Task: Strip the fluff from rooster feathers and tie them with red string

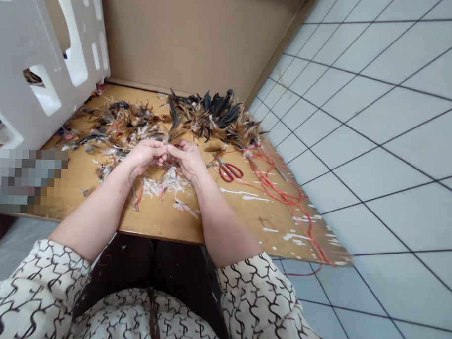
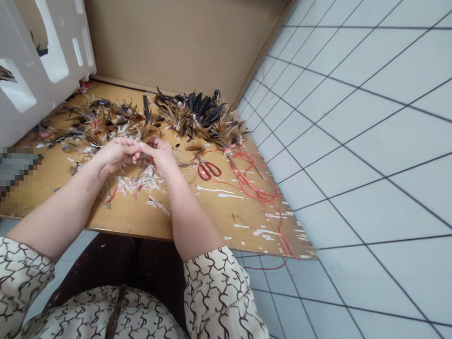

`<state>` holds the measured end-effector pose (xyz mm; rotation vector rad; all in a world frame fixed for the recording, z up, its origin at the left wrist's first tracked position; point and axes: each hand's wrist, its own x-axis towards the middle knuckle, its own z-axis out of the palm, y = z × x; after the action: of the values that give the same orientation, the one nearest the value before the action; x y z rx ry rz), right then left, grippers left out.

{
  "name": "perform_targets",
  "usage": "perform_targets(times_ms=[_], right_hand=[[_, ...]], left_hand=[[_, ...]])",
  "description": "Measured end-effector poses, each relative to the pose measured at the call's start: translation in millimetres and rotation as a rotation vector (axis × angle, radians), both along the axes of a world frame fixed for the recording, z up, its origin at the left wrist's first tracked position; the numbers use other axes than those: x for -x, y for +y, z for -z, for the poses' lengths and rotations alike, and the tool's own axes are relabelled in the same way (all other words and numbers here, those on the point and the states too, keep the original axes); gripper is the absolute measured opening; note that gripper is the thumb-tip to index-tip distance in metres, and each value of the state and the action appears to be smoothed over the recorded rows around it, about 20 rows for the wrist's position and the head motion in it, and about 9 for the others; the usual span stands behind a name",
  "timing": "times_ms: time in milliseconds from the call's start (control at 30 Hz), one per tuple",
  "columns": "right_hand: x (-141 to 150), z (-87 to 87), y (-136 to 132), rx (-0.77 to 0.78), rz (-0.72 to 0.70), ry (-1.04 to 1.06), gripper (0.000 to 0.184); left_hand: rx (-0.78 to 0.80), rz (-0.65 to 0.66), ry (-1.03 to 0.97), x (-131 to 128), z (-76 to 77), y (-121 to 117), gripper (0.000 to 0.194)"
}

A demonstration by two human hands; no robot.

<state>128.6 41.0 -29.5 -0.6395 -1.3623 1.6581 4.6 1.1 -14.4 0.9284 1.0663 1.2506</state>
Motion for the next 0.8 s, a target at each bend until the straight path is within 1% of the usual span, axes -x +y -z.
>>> perform_targets(times_ms=[100,167,267,367,500,633,800], right_hand=[[-3.0,-3.5,-1.1,-0.001,-0.083,0.019,0.044],[-3.4,-4.5,-1.1,-0.018,-0.073,0.008,0.042],[-2.1,-3.9,0.6,-0.077,0.047,0.011,0.040],[-0.3,-2.9,3.6,-0.104,0.183,-0.035,0.042],[1.1,-3.6,5.0,-0.094,0.273,-0.120,0.045],[2.7,-5.2,2.1,-0.064,0.261,-0.128,0.041],[3.2,-4.8,-0.4,-0.008,0.205,-0.053,0.042]], left_hand=[[0.011,0.064,-0.018,2.0,-1.2,-1.1,0.016],[0.023,0.095,-0.007,2.5,-1.5,-1.4,0.014],[0.012,0.106,0.019,0.9,-1.9,-1.9,0.014],[-0.055,0.074,0.055,-2.3,-2.2,-2.8,0.016],[-0.173,0.044,0.147,-4.8,-1.0,-3.7,0.017],[-0.211,0.032,0.207,-5.1,0.1,-3.6,0.020],[-0.191,0.018,0.166,-7.9,-2.6,-5.2,0.016]])
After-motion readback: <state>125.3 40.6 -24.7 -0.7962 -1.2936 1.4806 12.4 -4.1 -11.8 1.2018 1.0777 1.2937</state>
